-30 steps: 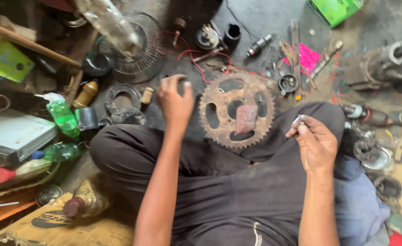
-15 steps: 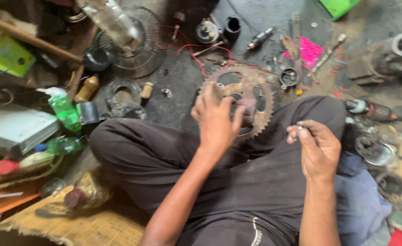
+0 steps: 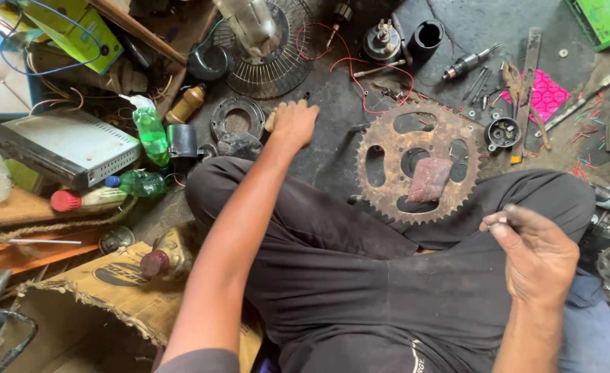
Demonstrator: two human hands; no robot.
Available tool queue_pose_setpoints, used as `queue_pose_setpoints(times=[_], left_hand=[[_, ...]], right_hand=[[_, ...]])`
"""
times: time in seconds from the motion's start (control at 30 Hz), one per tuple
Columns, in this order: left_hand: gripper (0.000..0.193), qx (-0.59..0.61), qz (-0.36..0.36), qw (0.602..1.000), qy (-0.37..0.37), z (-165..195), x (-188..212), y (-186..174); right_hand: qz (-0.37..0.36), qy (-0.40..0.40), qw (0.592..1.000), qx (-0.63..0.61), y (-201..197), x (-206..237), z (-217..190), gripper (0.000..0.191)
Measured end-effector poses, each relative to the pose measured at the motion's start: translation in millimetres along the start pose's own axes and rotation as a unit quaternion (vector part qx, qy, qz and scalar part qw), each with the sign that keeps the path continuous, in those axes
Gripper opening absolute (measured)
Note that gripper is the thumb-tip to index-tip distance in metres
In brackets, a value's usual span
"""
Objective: The person sits on the floor and uses a sanding block to smooth the edges of small metal components. They repeatedly rub each piece against the sanding block, inspect the edges, and place the finished pieces on a large gear resting on their lap.
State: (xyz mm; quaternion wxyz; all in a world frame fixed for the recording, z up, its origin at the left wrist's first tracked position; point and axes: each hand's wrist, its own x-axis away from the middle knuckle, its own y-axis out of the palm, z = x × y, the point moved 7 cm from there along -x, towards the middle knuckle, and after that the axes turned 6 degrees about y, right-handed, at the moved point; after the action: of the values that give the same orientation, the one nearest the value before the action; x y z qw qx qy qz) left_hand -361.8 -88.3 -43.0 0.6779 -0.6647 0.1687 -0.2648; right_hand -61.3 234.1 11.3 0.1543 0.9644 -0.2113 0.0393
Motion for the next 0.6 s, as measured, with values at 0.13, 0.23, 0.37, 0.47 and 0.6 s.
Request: queue_pose_setpoints(times=[0.13,0.23,0.37,0.47,0.6], left_hand=[[0.014,0.026,-0.021,0.999,-0.024,-15,-13,28],[0.016,0.07,-0.08,0.991,-0.083,-24,-16,38],[0.025,0.266,0.086,0.953,-0.119,-13,-7,-16],[0.021,0.587,0.143,0.791,-0.101,22,15,-61],[0.025,0.731,0.073,0.678,0.016,102,69,-106]], right_hand=[[0.024,-0.013,1.0,0.0,17,-1,-3,0.018],[0.033,-0.018,0.999,0.018,22,5,-9,0.013],[-0.007,-0.014,1.0,-0.012,31,5,-21,0.009],[-0.027,-0.016,0.999,-0.012,42,3,-35,0.01],[-0.056,-0.013,0.998,0.017,65,3,-50,0.01]])
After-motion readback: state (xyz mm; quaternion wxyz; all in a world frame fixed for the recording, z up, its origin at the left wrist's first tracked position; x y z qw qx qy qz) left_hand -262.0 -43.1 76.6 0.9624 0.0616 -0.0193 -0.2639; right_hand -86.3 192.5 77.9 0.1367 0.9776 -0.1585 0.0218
